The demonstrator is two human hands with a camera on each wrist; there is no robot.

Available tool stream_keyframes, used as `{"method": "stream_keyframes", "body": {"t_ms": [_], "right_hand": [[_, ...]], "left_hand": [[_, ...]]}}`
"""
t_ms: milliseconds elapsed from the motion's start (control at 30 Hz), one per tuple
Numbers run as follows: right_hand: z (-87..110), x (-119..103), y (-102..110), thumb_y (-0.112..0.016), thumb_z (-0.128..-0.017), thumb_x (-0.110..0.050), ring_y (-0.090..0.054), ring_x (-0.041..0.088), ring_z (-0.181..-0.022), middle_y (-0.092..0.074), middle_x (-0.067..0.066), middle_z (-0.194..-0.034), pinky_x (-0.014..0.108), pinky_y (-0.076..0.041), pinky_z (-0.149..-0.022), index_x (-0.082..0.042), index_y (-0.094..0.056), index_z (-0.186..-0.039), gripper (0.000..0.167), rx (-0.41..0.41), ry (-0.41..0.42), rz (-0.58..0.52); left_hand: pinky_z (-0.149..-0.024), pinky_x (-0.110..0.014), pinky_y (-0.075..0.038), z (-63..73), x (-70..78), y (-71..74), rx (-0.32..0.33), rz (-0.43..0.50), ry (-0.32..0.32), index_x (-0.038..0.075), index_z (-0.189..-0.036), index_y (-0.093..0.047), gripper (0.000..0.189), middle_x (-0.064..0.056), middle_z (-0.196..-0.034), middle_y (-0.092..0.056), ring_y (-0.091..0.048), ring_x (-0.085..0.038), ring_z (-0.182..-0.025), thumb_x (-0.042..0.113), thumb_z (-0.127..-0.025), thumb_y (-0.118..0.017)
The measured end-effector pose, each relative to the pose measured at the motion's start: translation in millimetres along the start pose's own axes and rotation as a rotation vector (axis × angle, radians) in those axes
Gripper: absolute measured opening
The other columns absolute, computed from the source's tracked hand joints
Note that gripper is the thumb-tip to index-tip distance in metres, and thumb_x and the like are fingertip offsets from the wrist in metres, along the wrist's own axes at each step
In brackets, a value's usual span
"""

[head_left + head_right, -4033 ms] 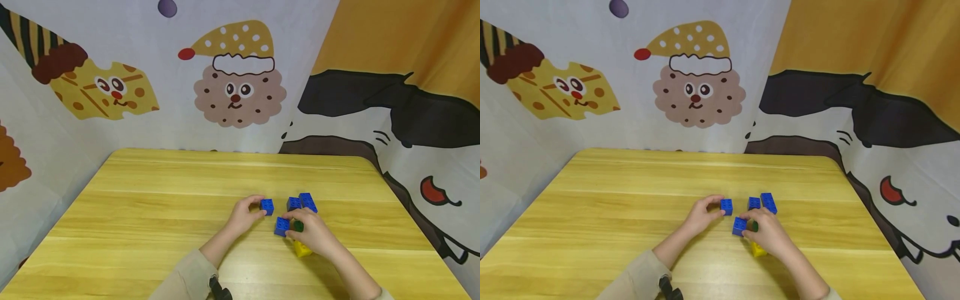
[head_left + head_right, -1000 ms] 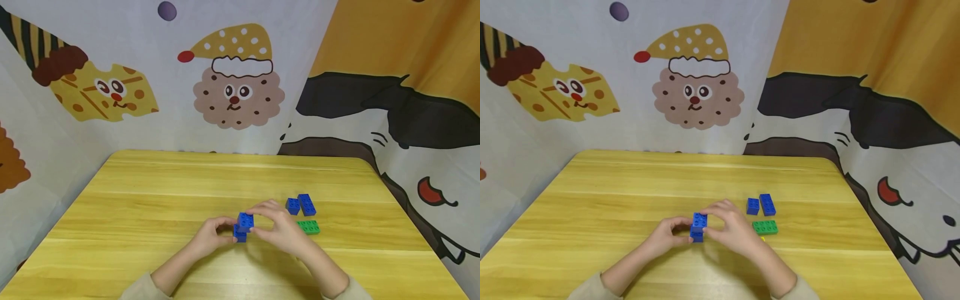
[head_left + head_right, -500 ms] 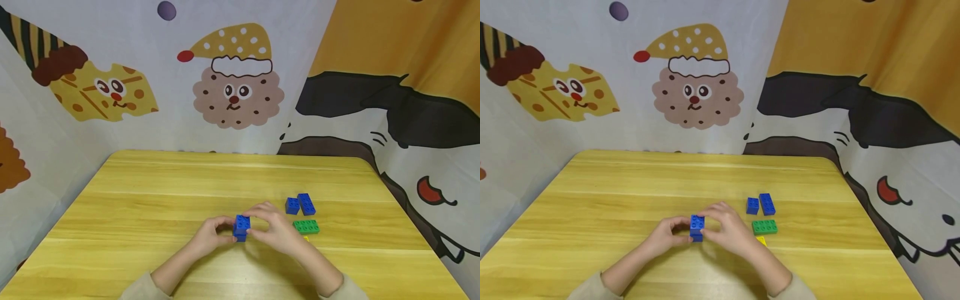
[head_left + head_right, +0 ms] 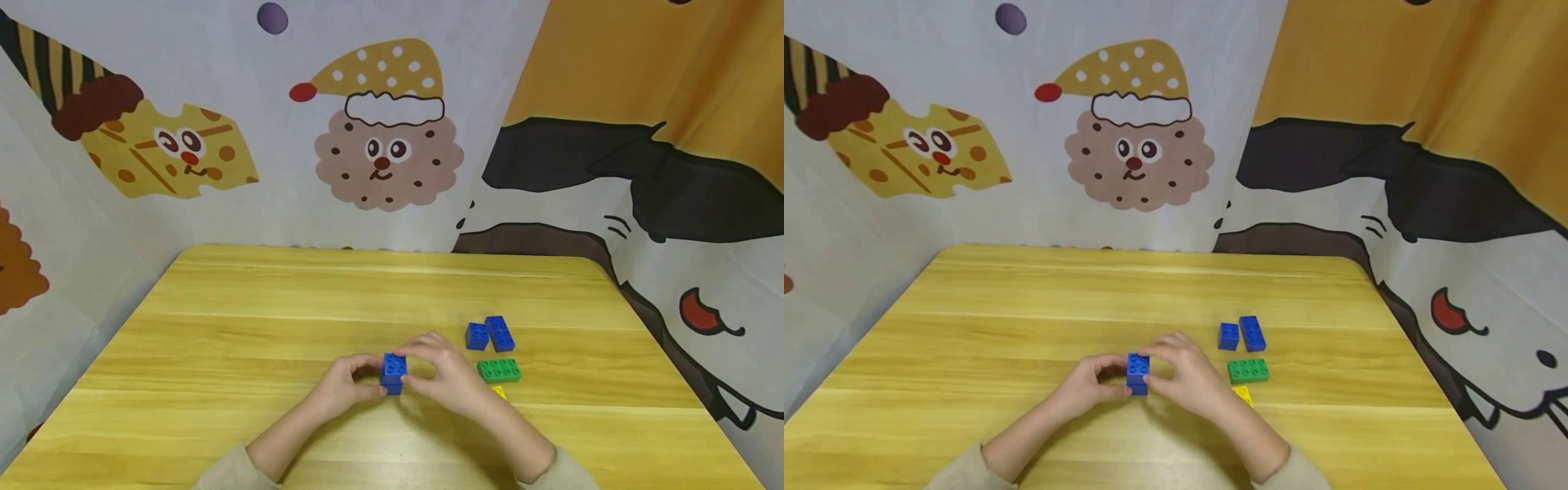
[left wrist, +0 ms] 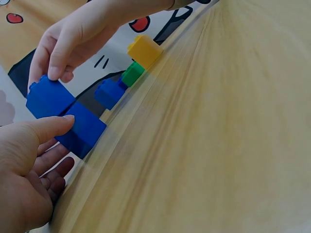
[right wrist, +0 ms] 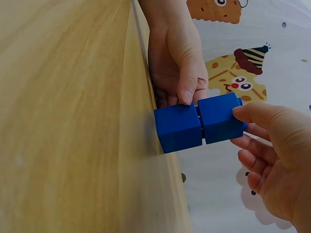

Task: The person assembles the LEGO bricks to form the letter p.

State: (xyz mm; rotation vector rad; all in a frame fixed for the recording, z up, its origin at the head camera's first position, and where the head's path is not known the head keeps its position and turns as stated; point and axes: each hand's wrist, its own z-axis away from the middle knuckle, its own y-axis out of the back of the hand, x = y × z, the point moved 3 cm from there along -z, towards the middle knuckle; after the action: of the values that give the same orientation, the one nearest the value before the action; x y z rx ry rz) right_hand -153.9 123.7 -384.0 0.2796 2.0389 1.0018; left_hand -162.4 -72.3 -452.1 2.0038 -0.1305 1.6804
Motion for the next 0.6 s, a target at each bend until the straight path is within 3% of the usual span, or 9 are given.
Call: {"method": "stream_keyframes", "body": {"t_ms": [600], "right_hand": [[-1.8,0.8,-2.7,-0.077,-0.081,-0.015,-0.054,0.013,-0.108,-0.063,-0.006,-0.115,0.036,-0.048,-0.09,-0.016,-0.068,-0.116,0.035,-0.023,-0.023,-0.013]], "left_hand": [[-0.093,-0.045,-0.045,0.7,0.1,0.2,-0.004,0.006,0.015,0.006,-0.114,-0.066,0.037,-0.002,-0.11,-0.066,-0.059,-0.022,-0.104,0.015,-0.08,-0.078]]}}
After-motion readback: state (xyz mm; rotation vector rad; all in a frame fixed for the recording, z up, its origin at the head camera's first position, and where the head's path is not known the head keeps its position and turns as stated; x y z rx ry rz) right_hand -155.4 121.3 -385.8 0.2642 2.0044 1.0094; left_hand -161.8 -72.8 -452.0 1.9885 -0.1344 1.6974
